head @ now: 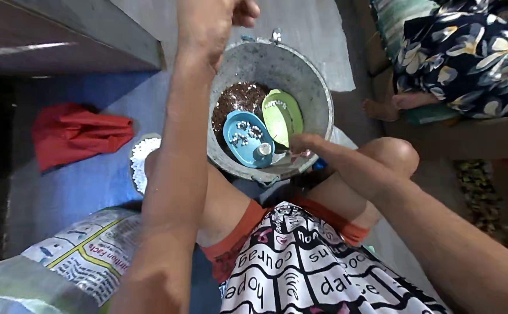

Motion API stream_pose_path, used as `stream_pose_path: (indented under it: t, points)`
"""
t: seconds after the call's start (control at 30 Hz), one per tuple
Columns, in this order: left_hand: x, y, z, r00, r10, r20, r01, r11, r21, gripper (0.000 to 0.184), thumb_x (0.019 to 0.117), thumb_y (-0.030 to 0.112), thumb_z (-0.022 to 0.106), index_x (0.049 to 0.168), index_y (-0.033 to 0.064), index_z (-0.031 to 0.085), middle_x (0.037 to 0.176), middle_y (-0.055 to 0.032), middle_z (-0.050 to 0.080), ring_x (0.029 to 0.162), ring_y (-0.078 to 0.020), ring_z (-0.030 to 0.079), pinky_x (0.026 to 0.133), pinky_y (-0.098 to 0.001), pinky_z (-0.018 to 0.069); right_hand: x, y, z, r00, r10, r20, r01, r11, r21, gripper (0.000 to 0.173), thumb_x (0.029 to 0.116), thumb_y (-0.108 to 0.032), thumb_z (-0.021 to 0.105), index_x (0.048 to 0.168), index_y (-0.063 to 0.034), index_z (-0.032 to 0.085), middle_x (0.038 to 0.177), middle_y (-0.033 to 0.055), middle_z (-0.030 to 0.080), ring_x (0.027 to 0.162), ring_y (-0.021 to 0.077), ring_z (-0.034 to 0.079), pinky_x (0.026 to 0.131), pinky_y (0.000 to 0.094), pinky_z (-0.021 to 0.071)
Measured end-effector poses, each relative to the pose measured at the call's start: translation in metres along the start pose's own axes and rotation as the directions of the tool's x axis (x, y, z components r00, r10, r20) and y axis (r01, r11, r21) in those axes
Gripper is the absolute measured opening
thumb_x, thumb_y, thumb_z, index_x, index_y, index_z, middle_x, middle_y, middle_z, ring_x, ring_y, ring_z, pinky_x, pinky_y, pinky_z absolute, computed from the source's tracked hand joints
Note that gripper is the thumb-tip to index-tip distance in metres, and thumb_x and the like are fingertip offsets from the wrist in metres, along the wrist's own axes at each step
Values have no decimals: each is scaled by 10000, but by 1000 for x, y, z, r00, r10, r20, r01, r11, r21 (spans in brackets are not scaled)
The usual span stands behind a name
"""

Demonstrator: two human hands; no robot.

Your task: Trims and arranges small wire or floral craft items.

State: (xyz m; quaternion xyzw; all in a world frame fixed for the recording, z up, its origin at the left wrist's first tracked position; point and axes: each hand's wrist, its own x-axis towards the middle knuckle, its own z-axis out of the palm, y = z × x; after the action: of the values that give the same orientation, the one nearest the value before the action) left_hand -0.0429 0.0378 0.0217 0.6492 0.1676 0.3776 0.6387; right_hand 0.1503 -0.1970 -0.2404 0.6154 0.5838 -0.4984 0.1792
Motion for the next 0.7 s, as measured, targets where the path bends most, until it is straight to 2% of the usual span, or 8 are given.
stream_pose_path:
  t: [0.03,0.07,0.1,0.17,0.3,0.5,0.63,0.7]
  points:
    - [1,3,1,1000,-6,0,6,1000,7,59,972,-44,619,926,-31,653,829,-83,732,701,-174,721,724,-322,641,28,1,14,985,175,2,-175,984,21,454,841,-389,837,1013,21,747,979,254,708,907,436,692,781,662,551]
    - [1,5,2,1000,-22,4,22,1000,21,68,993,6,629,1041,-42,636,896,-91,747,719,-178,725,720,-326,639,45,0,28,962,271,-30,-269,962,51,452,820,-376,858,1030,8,748,1027,244,711,976,432,687,852,672,534]
    - [0,7,3,999,-30,15,29,999,32,175,1005,41,629,1156,-33,584,940,-91,753,731,-179,731,713,-330,640,55,1,38,952,303,-51,-299,952,70,460,823,-354,849,1070,18,739,1091,261,701,1050,457,668,904,704,505]
    - [-6,10,3,999,-27,33,26,998,52,272,1004,62,632,1246,4,520,980,-97,743,737,-195,728,689,-353,638,56,-3,49,957,278,-78,-272,959,79,519,810,-345,858,1122,46,718,1161,309,674,1122,508,634,943,755,466]
    - [-11,15,11,999,-18,30,14,991,130,191,999,72,655,1182,52,603,1020,-115,742,741,-218,728,673,-358,637,41,-21,35,959,269,-92,-262,962,76,557,813,-298,865,1186,74,684,1246,324,643,1192,514,600,991,733,452]
    - [1,1,18,996,-87,-3,87,996,28,150,989,1,640,1129,-53,645,963,-164,760,732,-246,745,678,-358,644,61,-17,37,961,273,-33,-273,962,-13,472,865,-351,794,1132,30,713,1207,287,674,1162,478,632,945,739,471]
    - [1,-1,22,995,-96,-12,97,995,25,156,991,-3,634,1138,-55,654,959,-164,762,726,-244,746,671,-354,646,70,-20,33,950,308,51,-305,951,-53,445,878,-370,771,1077,26,723,1088,253,716,1026,442,684,897,713,493]
    - [-1,-2,24,995,-93,-21,93,995,21,242,983,-20,635,1222,-52,615,941,-172,758,717,-249,745,662,-356,644,72,-19,30,952,289,103,-286,957,-43,440,903,-378,743,1068,30,720,1054,246,721,977,430,693,875,695,505]
